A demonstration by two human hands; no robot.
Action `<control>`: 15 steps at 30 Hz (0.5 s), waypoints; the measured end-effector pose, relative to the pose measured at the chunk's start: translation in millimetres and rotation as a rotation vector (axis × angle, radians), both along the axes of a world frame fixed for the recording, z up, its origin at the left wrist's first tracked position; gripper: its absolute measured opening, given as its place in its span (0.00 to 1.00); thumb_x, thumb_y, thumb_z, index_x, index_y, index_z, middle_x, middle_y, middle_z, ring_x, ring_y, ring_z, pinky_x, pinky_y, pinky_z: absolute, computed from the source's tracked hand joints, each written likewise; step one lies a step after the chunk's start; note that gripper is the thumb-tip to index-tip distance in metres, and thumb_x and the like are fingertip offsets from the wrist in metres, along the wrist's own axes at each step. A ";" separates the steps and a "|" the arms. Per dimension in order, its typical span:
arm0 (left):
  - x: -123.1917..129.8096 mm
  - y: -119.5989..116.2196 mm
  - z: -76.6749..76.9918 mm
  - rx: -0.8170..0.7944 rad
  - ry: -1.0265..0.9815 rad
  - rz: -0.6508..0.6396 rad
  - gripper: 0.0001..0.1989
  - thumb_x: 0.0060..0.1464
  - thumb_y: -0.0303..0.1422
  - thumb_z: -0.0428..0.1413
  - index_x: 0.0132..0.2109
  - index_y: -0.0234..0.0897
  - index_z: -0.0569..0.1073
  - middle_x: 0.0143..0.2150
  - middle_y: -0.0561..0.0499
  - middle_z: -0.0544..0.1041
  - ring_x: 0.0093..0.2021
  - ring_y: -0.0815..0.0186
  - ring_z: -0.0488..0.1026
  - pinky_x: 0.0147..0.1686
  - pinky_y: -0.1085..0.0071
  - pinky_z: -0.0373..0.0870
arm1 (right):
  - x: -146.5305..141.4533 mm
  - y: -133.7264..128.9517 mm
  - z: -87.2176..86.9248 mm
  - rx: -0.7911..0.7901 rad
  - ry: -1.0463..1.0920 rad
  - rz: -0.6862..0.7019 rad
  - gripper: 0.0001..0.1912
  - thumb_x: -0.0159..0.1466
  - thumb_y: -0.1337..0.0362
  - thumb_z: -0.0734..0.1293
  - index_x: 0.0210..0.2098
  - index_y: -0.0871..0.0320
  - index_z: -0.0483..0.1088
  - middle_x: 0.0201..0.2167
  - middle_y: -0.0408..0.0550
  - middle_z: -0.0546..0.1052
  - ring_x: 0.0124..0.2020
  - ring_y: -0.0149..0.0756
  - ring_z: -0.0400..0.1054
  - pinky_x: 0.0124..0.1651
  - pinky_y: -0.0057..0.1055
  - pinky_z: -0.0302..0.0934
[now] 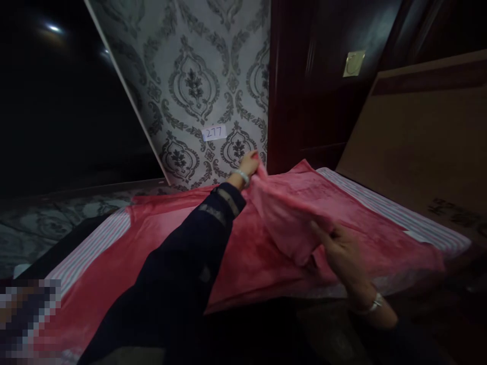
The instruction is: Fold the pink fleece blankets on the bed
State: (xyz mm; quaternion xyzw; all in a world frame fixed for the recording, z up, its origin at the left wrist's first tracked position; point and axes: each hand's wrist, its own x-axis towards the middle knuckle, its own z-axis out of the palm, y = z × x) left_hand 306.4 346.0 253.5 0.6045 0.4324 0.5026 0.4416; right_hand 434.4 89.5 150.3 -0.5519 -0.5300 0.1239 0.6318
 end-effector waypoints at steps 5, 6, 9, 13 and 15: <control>120.0 10.0 39.6 0.277 0.076 -0.245 0.28 0.52 0.11 0.45 0.56 0.23 0.77 0.62 0.38 0.76 0.61 0.64 0.72 0.61 0.70 0.62 | 52.8 -29.1 26.7 0.192 -0.128 -0.454 0.29 0.61 0.39 0.68 0.15 0.51 0.59 0.15 0.39 0.56 0.18 0.31 0.49 0.18 0.31 0.45; 133.0 9.4 36.4 0.274 0.072 -0.255 0.27 0.52 0.11 0.46 0.55 0.24 0.78 0.61 0.39 0.77 0.60 0.65 0.73 0.60 0.71 0.63 | 59.5 -32.4 26.7 0.202 -0.159 -0.480 0.29 0.62 0.40 0.68 0.15 0.51 0.59 0.14 0.39 0.56 0.18 0.31 0.49 0.19 0.31 0.46; 146.7 13.5 15.6 0.241 0.088 -0.222 0.24 0.51 0.13 0.49 0.51 0.26 0.80 0.55 0.40 0.80 0.57 0.63 0.75 0.60 0.70 0.65 | 72.8 -32.1 17.7 0.178 -0.237 -0.491 0.30 0.64 0.41 0.66 0.16 0.51 0.55 0.14 0.37 0.54 0.17 0.29 0.48 0.19 0.31 0.47; 110.5 30.9 -13.7 0.143 0.117 -0.084 0.22 0.46 0.15 0.52 0.46 0.29 0.82 0.50 0.42 0.82 0.55 0.58 0.76 0.58 0.65 0.69 | 56.0 -12.2 -13.0 0.185 -0.335 -0.346 0.24 0.68 0.49 0.64 0.20 0.53 0.62 0.16 0.39 0.63 0.18 0.31 0.58 0.22 0.29 0.55; 72.0 36.6 -26.3 0.103 0.124 -0.026 0.22 0.45 0.17 0.53 0.46 0.31 0.82 0.48 0.45 0.83 0.52 0.60 0.77 0.56 0.65 0.71 | 26.5 -0.9 -34.1 0.222 -0.391 -0.173 0.14 0.69 0.58 0.61 0.31 0.55 0.73 0.26 0.46 0.76 0.29 0.37 0.71 0.33 0.32 0.67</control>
